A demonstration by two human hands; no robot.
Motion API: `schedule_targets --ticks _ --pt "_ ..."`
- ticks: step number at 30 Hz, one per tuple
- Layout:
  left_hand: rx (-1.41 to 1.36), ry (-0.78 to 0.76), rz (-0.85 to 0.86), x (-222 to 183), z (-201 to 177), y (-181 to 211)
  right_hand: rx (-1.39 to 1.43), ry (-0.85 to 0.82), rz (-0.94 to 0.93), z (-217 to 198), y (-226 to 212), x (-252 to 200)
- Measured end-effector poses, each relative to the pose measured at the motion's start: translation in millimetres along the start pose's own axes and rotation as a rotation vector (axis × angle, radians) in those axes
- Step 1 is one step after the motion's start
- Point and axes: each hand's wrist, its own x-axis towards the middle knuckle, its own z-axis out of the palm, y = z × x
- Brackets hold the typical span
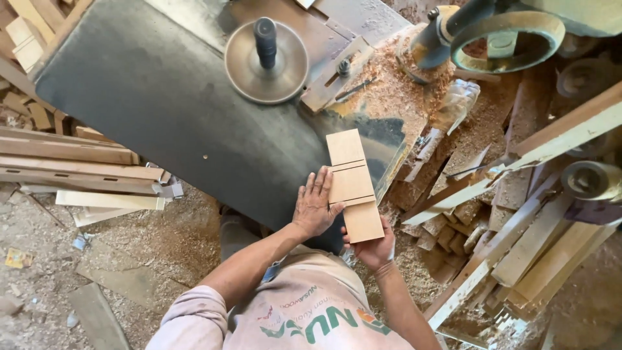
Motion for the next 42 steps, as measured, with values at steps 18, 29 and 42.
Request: schedule_targets --ticks 18,29,42 --pt "-0.985 0.038 -0.799 89.5 43.0 -63.1 -0.01 0.053 0.025 9.5 3.4 -9.0" --pt "-1.185 -0.094 -1.026 75.8 39.3 -58.8 0.026 0.0 0.035 13.7 8.7 -33.8" --pt "-0.653 -0.84 -0.692 -66.3 -84.8 -68.1 -0.045 -0.235 -0.319 42.4 -17.9 -79.4"
